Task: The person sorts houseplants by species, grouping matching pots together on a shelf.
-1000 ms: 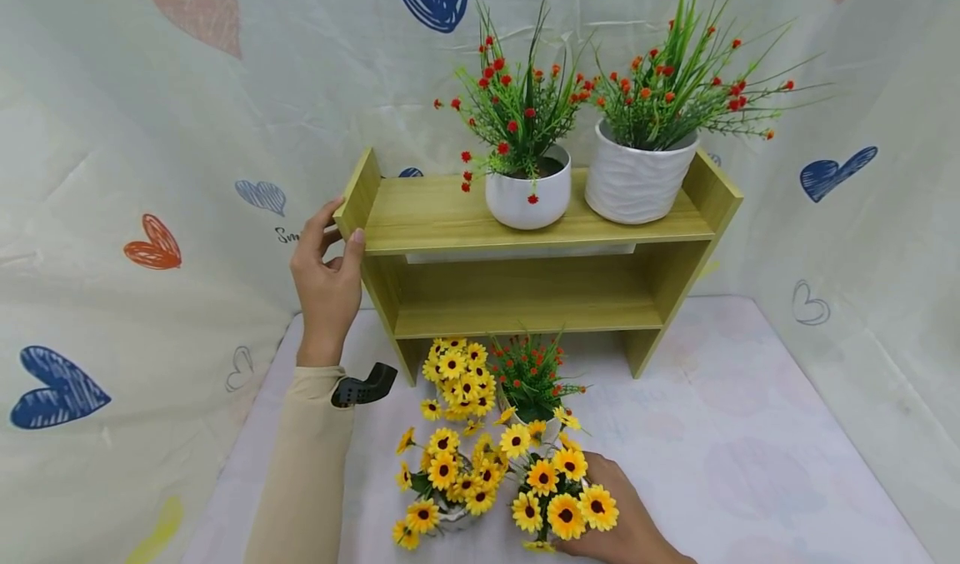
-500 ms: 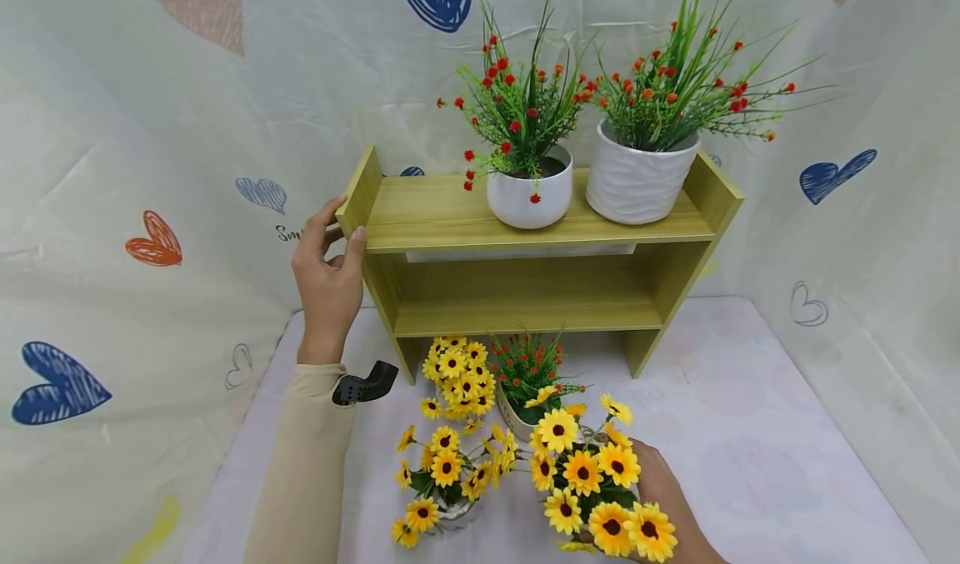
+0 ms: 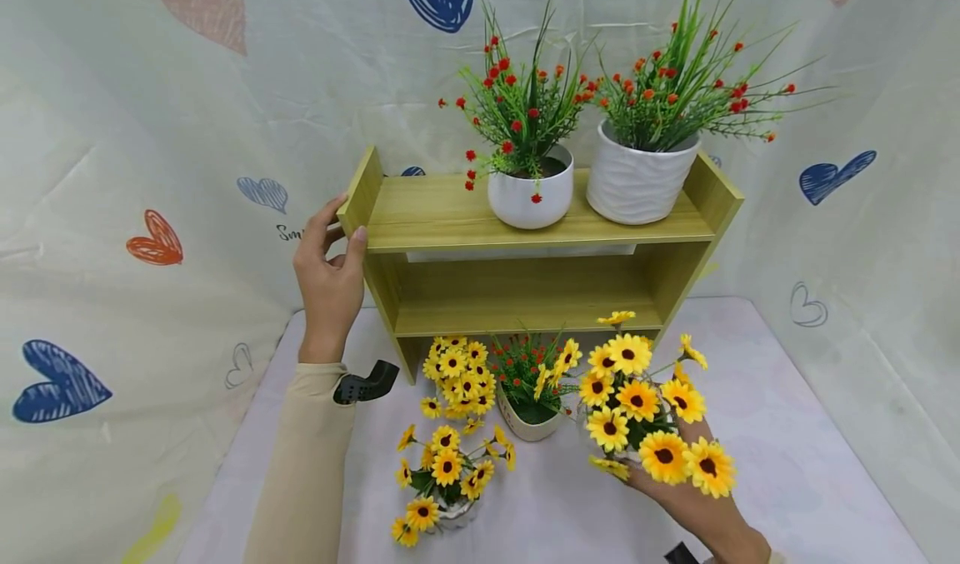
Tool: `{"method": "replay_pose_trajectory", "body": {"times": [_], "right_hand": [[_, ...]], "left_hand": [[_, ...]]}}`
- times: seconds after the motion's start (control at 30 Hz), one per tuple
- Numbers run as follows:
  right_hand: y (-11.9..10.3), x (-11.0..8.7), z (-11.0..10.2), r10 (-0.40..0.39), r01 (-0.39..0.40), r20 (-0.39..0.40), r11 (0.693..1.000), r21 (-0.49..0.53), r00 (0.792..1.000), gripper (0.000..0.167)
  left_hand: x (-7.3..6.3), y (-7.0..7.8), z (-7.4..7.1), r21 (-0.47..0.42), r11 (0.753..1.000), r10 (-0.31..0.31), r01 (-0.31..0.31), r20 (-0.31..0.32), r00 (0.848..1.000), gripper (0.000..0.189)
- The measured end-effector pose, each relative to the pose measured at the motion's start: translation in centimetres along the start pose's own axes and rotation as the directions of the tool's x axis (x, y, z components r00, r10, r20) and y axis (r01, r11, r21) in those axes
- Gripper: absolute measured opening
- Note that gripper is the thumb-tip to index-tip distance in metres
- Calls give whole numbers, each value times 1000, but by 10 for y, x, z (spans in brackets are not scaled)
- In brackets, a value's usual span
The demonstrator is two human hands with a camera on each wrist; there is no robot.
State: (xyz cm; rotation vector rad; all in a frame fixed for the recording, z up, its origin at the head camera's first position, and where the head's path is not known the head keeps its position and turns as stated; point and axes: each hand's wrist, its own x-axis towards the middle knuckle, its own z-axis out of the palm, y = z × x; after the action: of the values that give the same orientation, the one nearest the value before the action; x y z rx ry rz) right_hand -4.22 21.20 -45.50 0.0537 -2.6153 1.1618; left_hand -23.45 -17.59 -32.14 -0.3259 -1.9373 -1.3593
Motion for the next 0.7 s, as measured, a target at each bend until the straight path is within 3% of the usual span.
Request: {"method": "replay_pose_trajectory", "body": {"times": [0.1,0.2,0.4,0.7], "right_hand": [[-2,18,-3,-126,129,-80,991,33,989,82],[-4,37,-3,-195,199,-105,980,26,975,94],[-1,70,3,-132,158,-174,977,141,976,106],[2,110,17,-84,134,-279,978,163,957,101]], "left_hand": [[0,0,0,5,1000,1,-1,0,1000,44],[1,0,0,11,1000,3,-3,-1,1000,44],[1,1,0,13,1000,7,-7,-1,1000,43],[0,0,0,14,1000,-4,4,1,1000,44]]}}
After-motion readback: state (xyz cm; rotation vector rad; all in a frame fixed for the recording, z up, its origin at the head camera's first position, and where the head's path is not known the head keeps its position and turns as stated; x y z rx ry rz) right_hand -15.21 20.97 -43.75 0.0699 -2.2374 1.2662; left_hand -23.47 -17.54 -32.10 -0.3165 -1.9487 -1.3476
